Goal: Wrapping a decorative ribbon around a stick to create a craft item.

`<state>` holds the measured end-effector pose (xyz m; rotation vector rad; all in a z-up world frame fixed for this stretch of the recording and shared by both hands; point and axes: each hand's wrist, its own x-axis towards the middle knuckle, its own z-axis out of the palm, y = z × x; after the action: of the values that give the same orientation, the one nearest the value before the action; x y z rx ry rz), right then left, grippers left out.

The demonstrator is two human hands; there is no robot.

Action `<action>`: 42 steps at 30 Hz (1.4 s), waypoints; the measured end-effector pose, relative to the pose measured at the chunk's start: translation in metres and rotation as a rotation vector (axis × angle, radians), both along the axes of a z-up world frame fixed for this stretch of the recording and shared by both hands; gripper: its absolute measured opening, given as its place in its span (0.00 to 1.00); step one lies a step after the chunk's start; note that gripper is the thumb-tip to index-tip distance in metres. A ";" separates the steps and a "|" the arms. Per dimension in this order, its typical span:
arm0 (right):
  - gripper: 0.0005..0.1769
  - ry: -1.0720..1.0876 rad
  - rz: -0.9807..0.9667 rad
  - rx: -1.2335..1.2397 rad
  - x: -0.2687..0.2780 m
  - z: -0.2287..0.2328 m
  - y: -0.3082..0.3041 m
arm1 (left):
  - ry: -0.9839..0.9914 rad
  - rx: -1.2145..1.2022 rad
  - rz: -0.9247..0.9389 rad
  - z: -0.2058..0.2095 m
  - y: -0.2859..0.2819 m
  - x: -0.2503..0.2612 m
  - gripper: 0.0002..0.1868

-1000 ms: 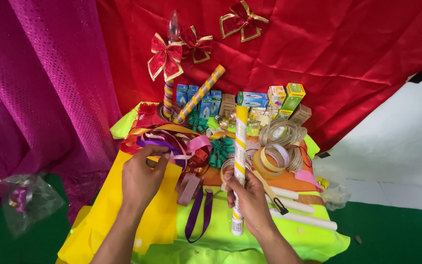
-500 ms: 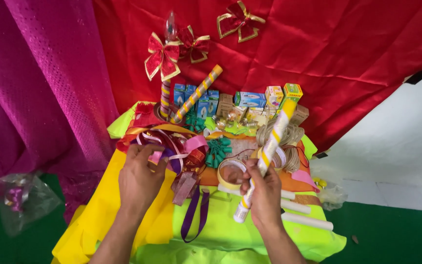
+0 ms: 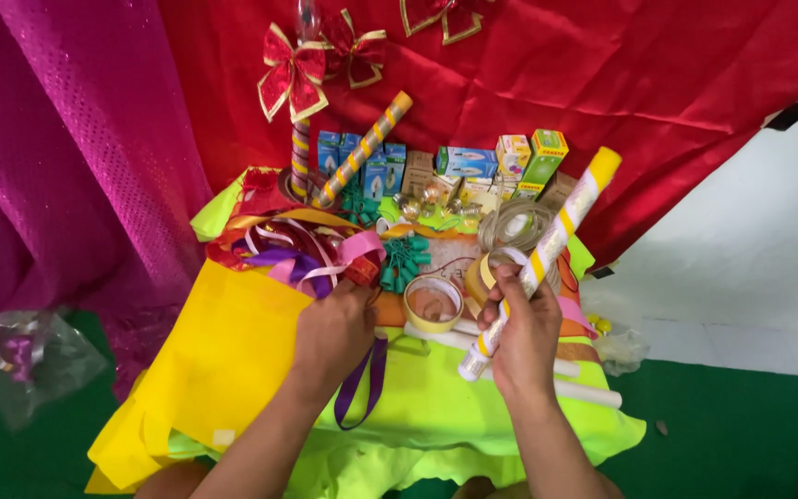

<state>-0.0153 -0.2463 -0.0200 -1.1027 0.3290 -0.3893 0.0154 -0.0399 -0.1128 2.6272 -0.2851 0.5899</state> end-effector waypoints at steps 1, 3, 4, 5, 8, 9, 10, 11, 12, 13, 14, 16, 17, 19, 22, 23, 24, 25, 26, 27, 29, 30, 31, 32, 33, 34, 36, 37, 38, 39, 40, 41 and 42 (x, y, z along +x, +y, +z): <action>0.03 0.002 0.001 -0.001 -0.001 0.000 -0.002 | 0.002 -0.001 0.001 -0.004 -0.004 0.002 0.05; 0.03 -0.023 -0.014 -0.016 -0.001 0.000 -0.006 | -0.006 0.073 0.029 -0.011 -0.011 0.008 0.07; 0.03 -0.025 -0.012 -0.018 -0.002 0.000 -0.006 | -0.008 0.071 0.031 -0.014 -0.011 0.006 0.07; 0.03 -0.007 0.001 -0.007 -0.004 0.000 -0.008 | -0.063 0.101 0.041 -0.017 -0.013 0.006 0.05; 0.05 0.026 0.029 -0.007 -0.008 0.002 -0.010 | -0.048 0.064 0.054 -0.011 -0.016 0.004 0.03; 0.06 0.042 0.047 -0.016 -0.008 0.004 -0.009 | 0.023 -0.001 0.060 -0.006 -0.016 0.003 0.06; 0.06 0.039 0.046 -0.015 -0.009 0.004 -0.010 | 0.020 0.000 0.059 0.004 -0.015 -0.001 0.06; 0.06 0.041 0.051 -0.009 -0.009 0.004 -0.011 | 0.083 -0.082 0.063 0.014 -0.015 -0.005 0.07; 0.06 0.043 0.056 -0.003 -0.009 0.004 -0.011 | 0.146 -0.163 0.067 0.024 -0.014 -0.008 0.08; 0.06 0.040 0.056 0.000 -0.009 0.005 -0.011 | 0.143 -0.160 0.068 0.035 -0.011 -0.011 0.08; 0.06 0.042 0.063 0.001 -0.009 0.006 -0.012 | 0.147 -0.324 0.056 0.046 -0.009 -0.012 0.06; 0.06 0.040 0.065 0.008 -0.009 0.006 -0.011 | 0.148 -0.482 0.039 0.065 -0.002 -0.015 0.06; 0.06 0.043 0.082 0.007 -0.009 0.006 -0.011 | 0.153 -0.667 0.000 0.074 0.000 -0.016 0.04; 0.06 0.048 0.092 0.010 -0.010 0.005 -0.010 | 0.164 -0.847 -0.046 0.092 0.004 -0.019 0.04; 0.07 0.071 0.147 0.013 -0.010 0.006 -0.006 | 0.377 -1.265 -0.066 0.109 0.009 -0.024 0.01; 0.09 0.080 0.156 -0.032 -0.010 0.006 -0.004 | 0.363 -1.351 -0.111 0.108 0.010 -0.023 0.02; 0.11 0.090 0.165 -0.076 -0.010 0.006 -0.003 | 0.348 -1.435 -0.156 0.107 0.011 -0.023 0.04; 0.11 0.089 0.166 -0.077 -0.009 0.005 -0.003 | 0.347 -1.435 -0.157 0.107 0.012 -0.023 0.04; 0.09 0.080 0.166 -0.073 -0.009 0.005 -0.003 | 0.341 -1.469 -0.177 0.107 0.012 -0.023 0.03; 0.08 0.072 0.163 -0.070 -0.009 0.004 -0.004 | 0.336 -1.503 -0.199 0.106 0.012 -0.023 0.03; 0.07 0.082 0.162 -0.071 -0.008 0.003 -0.006 | 0.334 -1.544 -0.281 0.101 0.016 -0.022 0.03; 0.07 0.091 0.163 -0.069 -0.007 0.002 -0.006 | 0.331 -1.582 -0.360 0.099 0.017 -0.021 0.03; 0.07 0.091 0.163 -0.071 -0.007 -0.003 -0.007 | 0.331 -1.584 -0.361 0.098 0.019 -0.023 0.03; 0.07 0.065 0.219 -0.090 -0.006 -0.008 -0.008 | 0.362 -1.594 -0.460 0.097 0.020 -0.025 0.03; 0.08 0.039 0.273 -0.108 -0.006 -0.013 -0.008 | 0.393 -1.601 -0.562 0.097 0.021 -0.025 0.04; 0.08 0.038 0.271 -0.109 -0.008 -0.011 -0.005 | 0.394 -1.601 -0.565 0.102 0.020 -0.028 0.04; 0.18 -0.003 0.359 -0.196 -0.015 -0.008 0.004 | 0.405 -1.312 -0.607 0.109 0.018 -0.035 0.09; 0.18 -0.005 0.363 -0.197 -0.016 -0.007 0.008 | 0.401 -1.311 -0.605 0.111 0.013 -0.036 0.09; 0.23 -0.015 0.369 -0.195 -0.017 -0.005 0.012 | 0.418 -1.211 -0.618 0.112 0.008 -0.037 0.10; 0.29 -0.027 0.385 -0.196 -0.017 -0.003 0.018 | 0.426 -1.113 -0.623 0.114 0.005 -0.037 0.10; 0.29 -0.032 0.397 -0.198 -0.017 -0.004 0.020 | 0.415 -1.116 -0.614 0.112 0.004 -0.039 0.10; 0.28 -0.024 0.372 -0.209 -0.017 -0.004 0.021 | 0.374 -1.067 -0.592 0.109 0.002 -0.040 0.10; 0.26 -0.017 0.346 -0.220 -0.017 -0.005 0.022 | 0.333 -1.018 -0.570 0.106 0.000 -0.040 0.11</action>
<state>-0.0325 -0.2239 -0.0249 -1.3434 0.0763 -0.1277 -0.0249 -0.0401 -0.0067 1.5159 -0.4515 0.0403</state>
